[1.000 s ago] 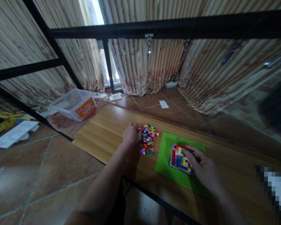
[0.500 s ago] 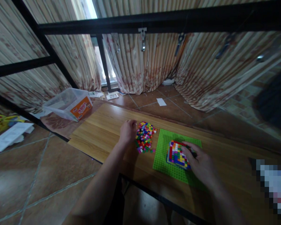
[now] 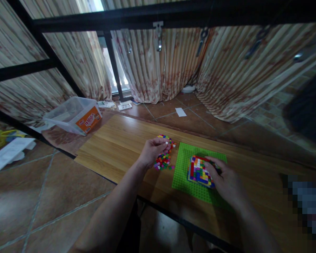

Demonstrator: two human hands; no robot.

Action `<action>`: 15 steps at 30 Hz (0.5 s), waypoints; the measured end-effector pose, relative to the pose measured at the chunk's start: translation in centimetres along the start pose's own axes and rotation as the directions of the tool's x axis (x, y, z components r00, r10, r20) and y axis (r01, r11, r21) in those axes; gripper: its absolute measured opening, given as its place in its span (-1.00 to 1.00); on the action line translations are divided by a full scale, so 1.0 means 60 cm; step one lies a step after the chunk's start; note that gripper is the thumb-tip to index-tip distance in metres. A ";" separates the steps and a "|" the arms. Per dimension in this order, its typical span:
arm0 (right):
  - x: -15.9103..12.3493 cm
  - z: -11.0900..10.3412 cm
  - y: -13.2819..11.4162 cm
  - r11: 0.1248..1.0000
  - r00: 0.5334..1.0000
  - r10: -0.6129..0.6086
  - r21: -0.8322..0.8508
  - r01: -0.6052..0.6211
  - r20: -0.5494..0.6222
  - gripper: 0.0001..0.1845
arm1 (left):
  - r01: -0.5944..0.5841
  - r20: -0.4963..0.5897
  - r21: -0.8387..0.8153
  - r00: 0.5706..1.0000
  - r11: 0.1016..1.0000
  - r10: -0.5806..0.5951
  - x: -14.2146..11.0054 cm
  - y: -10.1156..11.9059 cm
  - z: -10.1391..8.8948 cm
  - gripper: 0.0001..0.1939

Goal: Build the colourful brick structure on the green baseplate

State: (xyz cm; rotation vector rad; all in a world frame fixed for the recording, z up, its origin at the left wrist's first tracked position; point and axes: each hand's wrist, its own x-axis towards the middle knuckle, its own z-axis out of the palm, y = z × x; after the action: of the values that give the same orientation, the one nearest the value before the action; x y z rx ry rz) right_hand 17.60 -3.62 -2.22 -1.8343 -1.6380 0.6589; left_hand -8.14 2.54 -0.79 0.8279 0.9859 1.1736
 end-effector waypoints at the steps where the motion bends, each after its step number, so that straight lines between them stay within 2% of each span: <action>1: 0.000 0.000 0.001 1.000 1.000 -0.006 -0.002 0.006 -0.001 -0.39 | 0.004 -0.006 0.009 1.000 1.000 -0.004 -0.001 -0.002 0.003 -0.80; 5: 0.000 0.000 0.004 1.000 1.000 -0.013 0.003 0.013 -0.003 -0.38 | 0.029 -0.065 0.090 0.998 0.996 -0.023 0.000 -0.011 0.009 -0.88; 8: -0.001 0.000 0.006 1.000 1.000 -0.007 0.004 0.007 0.005 -0.38 | 0.047 -0.067 0.184 0.997 0.982 -0.036 0.005 -0.017 0.006 -0.95; 12: -0.001 0.000 0.002 1.000 1.000 0.005 -0.005 -0.005 0.003 -0.38 | 0.042 -0.015 0.353 0.999 0.935 -0.040 0.009 -0.016 -0.011 -0.82; 15: -0.001 -0.001 0.000 1.000 1.000 -0.014 -0.001 0.013 -0.010 -0.39 | -0.011 0.018 0.479 1.000 0.878 0.002 0.009 -0.012 -0.029 -0.73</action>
State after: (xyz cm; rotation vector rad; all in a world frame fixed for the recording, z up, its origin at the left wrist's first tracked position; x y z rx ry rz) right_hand 17.62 -3.69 -2.16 -1.8231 -1.6432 0.6417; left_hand -9.47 2.99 -2.19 1.2317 1.2867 0.9321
